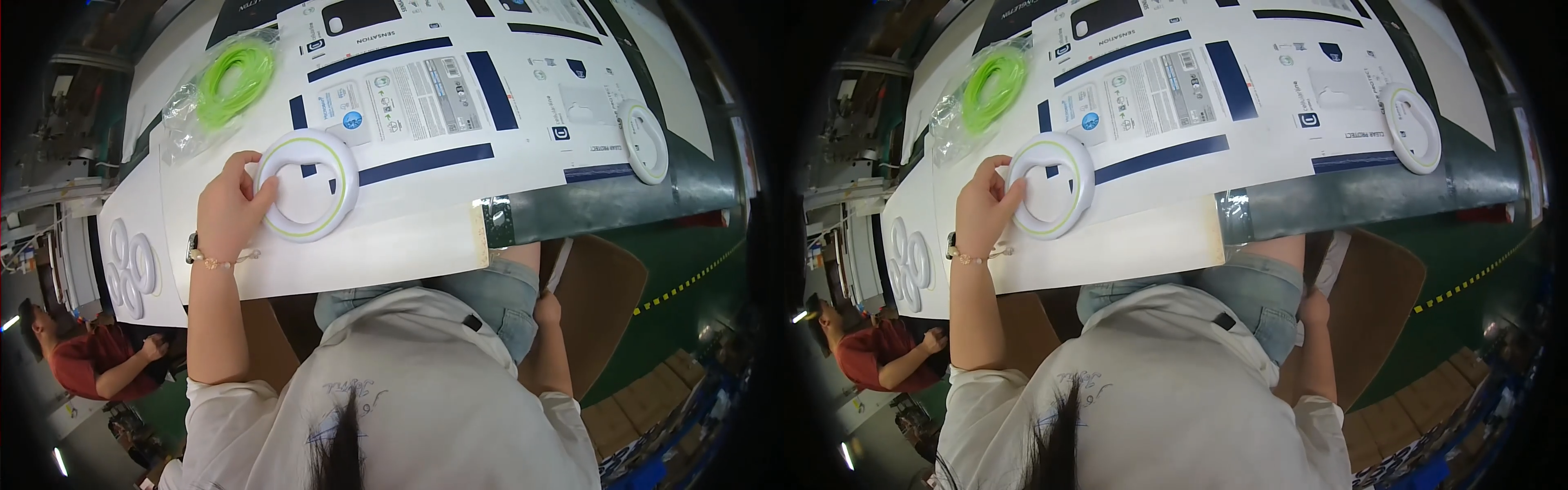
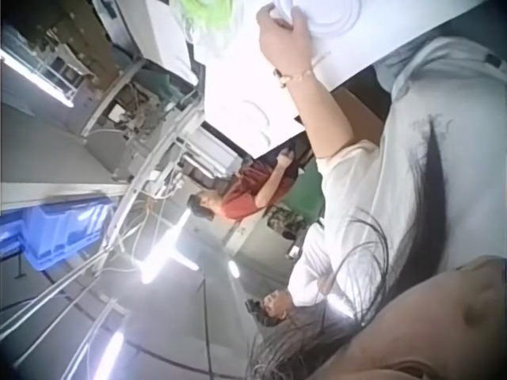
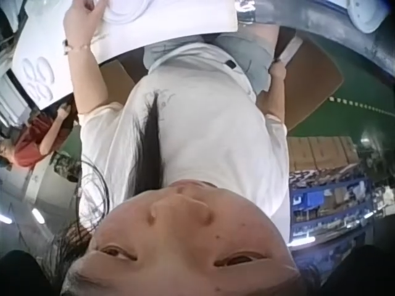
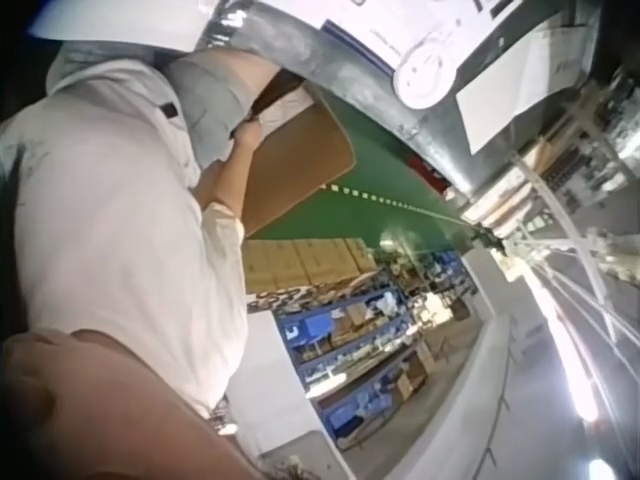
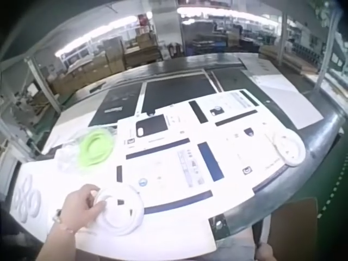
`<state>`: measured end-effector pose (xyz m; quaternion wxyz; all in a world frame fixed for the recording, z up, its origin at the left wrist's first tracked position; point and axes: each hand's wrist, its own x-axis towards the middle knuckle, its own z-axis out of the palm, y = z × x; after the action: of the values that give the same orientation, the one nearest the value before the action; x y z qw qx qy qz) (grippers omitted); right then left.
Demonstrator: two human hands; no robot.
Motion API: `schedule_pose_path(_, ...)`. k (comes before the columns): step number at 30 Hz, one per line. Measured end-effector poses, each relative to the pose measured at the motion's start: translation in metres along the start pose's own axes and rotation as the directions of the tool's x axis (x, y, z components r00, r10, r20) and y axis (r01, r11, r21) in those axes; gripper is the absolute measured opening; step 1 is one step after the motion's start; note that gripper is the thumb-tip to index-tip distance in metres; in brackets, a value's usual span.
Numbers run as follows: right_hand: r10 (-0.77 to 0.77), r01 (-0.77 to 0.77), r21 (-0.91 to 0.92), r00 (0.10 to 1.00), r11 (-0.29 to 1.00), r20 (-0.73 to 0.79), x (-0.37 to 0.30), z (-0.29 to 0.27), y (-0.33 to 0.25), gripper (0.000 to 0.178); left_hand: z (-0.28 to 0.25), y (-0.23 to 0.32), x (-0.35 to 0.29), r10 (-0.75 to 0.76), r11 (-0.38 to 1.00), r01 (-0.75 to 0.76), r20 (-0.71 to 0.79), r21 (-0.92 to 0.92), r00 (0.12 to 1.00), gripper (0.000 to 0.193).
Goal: Cleaning, inspecting, and assembling circular plastic rings and packing them into a cardboard box.
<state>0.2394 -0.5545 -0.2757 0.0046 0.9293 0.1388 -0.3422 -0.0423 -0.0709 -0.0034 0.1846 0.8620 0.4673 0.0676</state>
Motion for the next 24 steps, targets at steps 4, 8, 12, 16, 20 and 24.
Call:
schedule_pose_path(4, 0.056, -0.056, -0.002, 0.998, 0.998, 0.007, 0.010, 0.007, 0.012, 0.051, 0.001, 0.016, 0.007, 0.002, 1.000, -0.002, -0.040, -0.010, 0.999, 0.033)
schedule_pose_path(8, 0.096, -0.096, 0.007, 0.995, 0.995, -0.012, 0.015, 0.000, 0.013, 0.050, 0.014, 0.046, 0.016, 0.014, 0.999, -0.015, -0.028, -0.032, 1.000, 0.039)
schedule_pose_path(12, 0.101, -0.100, 0.048, 0.994, 0.994, -0.036, -0.003, -0.009, 0.005, 0.051, 0.032, 0.052, 0.022, 0.104, 0.995, -0.104, -0.033, 0.001, 0.994, 0.046)
schedule_pose_path(16, 0.055, -0.035, 0.186, 0.993, 0.982, -0.105, -0.008, 0.005, -0.010, 0.065, 0.037, 0.050, 0.013, 0.051, 0.998, -0.053, -0.032, -0.044, 0.998, 0.045)
schedule_pose_path(20, 0.075, 0.018, 0.324, 0.959, 0.946, -0.273, -0.019, -0.005, -0.014, 0.061, 0.040, 0.049, 0.015, 0.051, 0.992, -0.052, -0.018, -0.111, 0.999, 0.042)
schedule_pose_path(24, 0.013, 0.394, 0.329, 0.624, 0.858, -0.781, -0.023, -0.043, -0.027, 0.035, 0.047, 0.050, 0.021, 0.036, 0.990, -0.036, -0.006, -0.138, 0.999, 0.041)
